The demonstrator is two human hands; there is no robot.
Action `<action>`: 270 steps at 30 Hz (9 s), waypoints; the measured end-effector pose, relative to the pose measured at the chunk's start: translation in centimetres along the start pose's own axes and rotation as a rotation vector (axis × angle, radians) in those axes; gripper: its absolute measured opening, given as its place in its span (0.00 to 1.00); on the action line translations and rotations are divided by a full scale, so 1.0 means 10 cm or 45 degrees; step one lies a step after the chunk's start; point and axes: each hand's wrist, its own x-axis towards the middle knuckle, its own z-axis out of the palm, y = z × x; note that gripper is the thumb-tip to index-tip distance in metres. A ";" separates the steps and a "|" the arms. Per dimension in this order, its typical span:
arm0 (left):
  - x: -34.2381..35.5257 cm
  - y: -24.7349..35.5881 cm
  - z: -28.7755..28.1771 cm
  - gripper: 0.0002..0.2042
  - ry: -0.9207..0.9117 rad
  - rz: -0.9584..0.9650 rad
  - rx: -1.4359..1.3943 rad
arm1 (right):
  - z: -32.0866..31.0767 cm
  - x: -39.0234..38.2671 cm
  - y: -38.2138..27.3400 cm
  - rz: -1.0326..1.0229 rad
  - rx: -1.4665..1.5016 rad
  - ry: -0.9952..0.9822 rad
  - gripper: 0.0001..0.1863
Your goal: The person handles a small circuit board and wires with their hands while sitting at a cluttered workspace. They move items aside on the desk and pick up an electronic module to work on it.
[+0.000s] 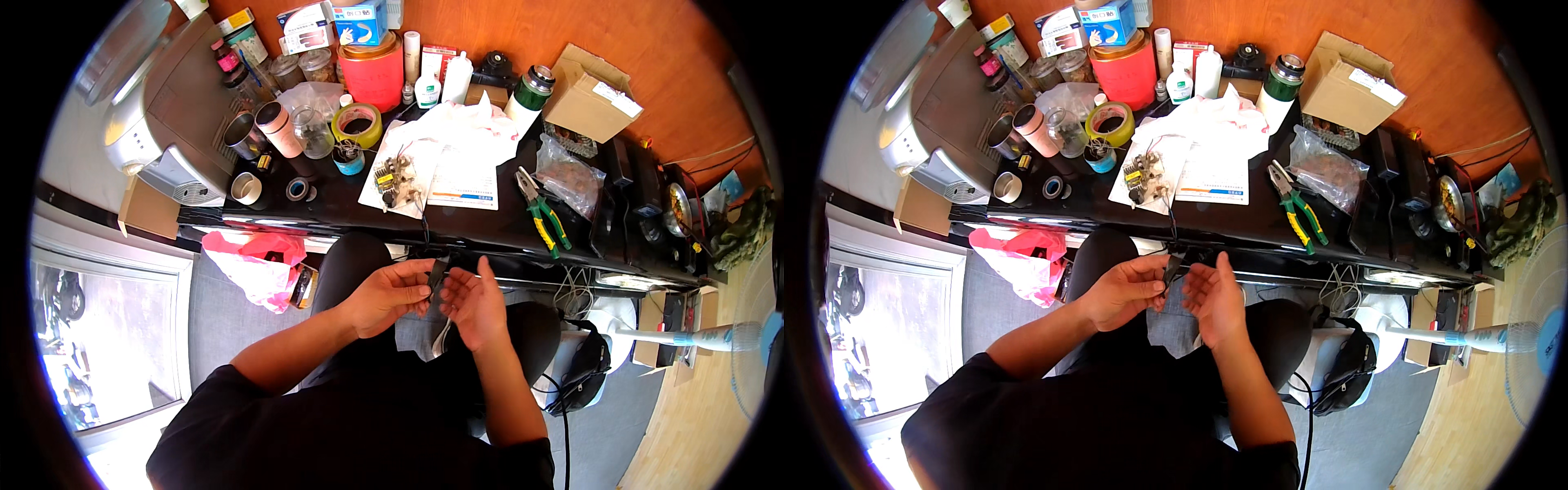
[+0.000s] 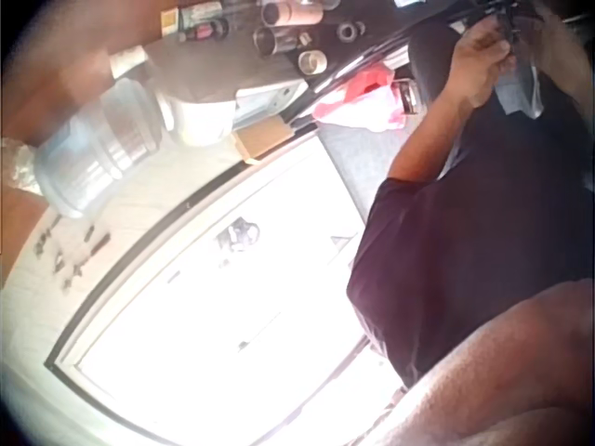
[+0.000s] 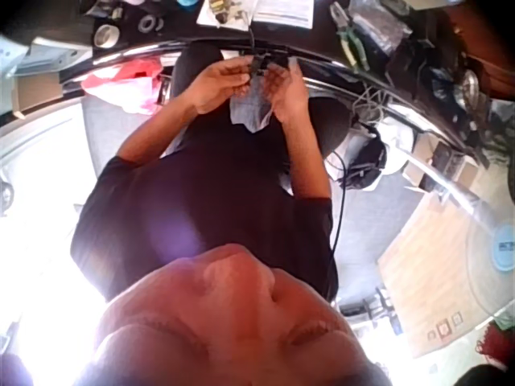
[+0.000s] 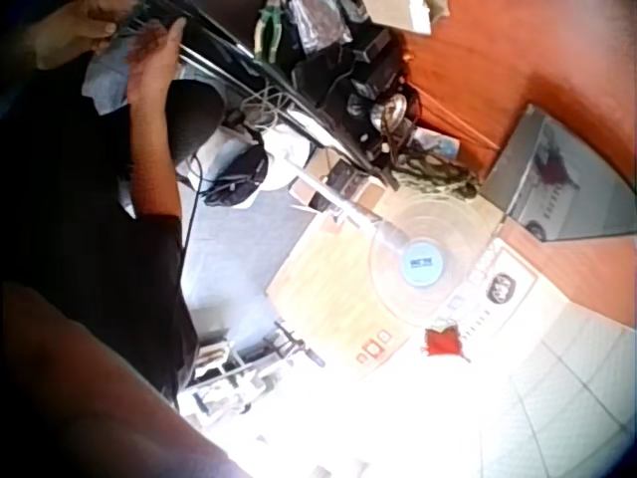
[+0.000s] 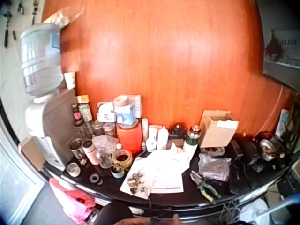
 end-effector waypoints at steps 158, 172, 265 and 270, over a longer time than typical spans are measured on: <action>0.75 -0.16 -0.44 0.05 1.099 0.918 0.957 | 0.51 1.20 -0.32 0.030 -0.381 -0.224 0.12; 0.32 0.69 -0.64 0.13 0.664 0.682 0.936 | 1.19 0.85 -0.30 -0.440 -0.216 -0.583 0.11; 0.44 0.88 -0.72 0.09 0.728 0.480 0.745 | 1.13 1.01 -0.10 -1.197 -1.286 -0.117 0.12; 0.46 0.85 -0.79 0.09 0.739 0.513 0.807 | 1.15 1.06 -0.19 -1.031 -1.463 -0.214 0.13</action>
